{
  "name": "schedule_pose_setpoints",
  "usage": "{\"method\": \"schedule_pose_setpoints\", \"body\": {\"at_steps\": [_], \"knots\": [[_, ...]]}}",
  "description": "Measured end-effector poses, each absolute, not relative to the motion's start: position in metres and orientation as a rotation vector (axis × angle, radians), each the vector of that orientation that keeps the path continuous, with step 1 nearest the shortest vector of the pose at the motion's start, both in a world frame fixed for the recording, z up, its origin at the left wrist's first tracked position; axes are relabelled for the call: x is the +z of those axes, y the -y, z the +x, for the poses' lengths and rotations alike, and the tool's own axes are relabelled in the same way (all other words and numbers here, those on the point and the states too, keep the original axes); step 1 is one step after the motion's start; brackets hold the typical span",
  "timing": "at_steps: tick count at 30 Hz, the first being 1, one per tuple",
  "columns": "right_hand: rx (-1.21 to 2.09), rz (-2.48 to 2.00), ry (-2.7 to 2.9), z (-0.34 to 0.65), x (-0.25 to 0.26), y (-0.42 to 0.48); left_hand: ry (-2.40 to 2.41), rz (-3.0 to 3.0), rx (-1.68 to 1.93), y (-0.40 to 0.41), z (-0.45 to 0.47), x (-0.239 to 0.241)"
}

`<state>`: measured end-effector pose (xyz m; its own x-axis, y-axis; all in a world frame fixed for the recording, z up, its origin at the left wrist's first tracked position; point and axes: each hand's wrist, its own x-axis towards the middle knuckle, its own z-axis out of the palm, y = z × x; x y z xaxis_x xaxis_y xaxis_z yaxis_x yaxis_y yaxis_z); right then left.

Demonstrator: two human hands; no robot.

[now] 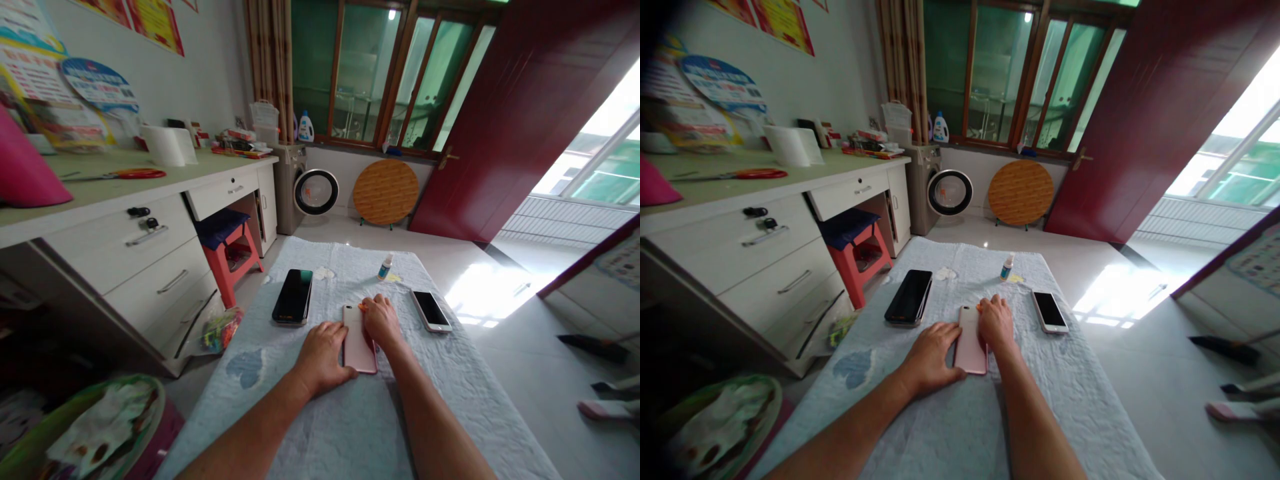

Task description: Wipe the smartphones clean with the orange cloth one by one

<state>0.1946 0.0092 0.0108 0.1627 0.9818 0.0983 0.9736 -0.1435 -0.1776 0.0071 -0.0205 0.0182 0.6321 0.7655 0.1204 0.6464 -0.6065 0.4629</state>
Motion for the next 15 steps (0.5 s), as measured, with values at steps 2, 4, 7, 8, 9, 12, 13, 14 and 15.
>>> {"method": "schedule_pose_setpoints", "body": {"at_steps": [2,4,7,8,9,12,13,14,15], "knots": [[0.035,-2.201,1.919,0.190,0.010,-0.010,-1.123,2.479,0.423,0.020,0.007,0.018],[0.031,-2.137,1.959,0.183,0.010,-0.011,-1.118,2.481,0.420,0.019,0.007,0.018],[0.056,-2.034,2.030,0.174,0.011,-0.012,-1.091,2.474,0.433,0.018,0.006,0.016],[0.064,-2.003,2.048,0.171,0.011,-0.013,-1.081,2.467,0.442,0.018,0.006,0.016],[0.073,-1.975,2.061,0.170,0.011,-0.013,-1.077,2.454,0.455,0.018,0.006,0.014],[0.111,-1.899,2.085,0.169,0.011,-0.012,-1.115,2.386,0.507,0.018,0.006,0.011],[0.127,-1.870,2.092,0.170,0.011,-0.011,-1.134,2.362,0.524,0.018,0.007,0.010],[0.144,-1.838,2.102,0.170,0.011,-0.010,-1.149,2.342,0.541,0.018,0.007,0.009],[0.163,-1.805,2.115,0.171,0.011,-0.009,-1.161,2.325,0.556,0.018,0.007,0.008]]}}
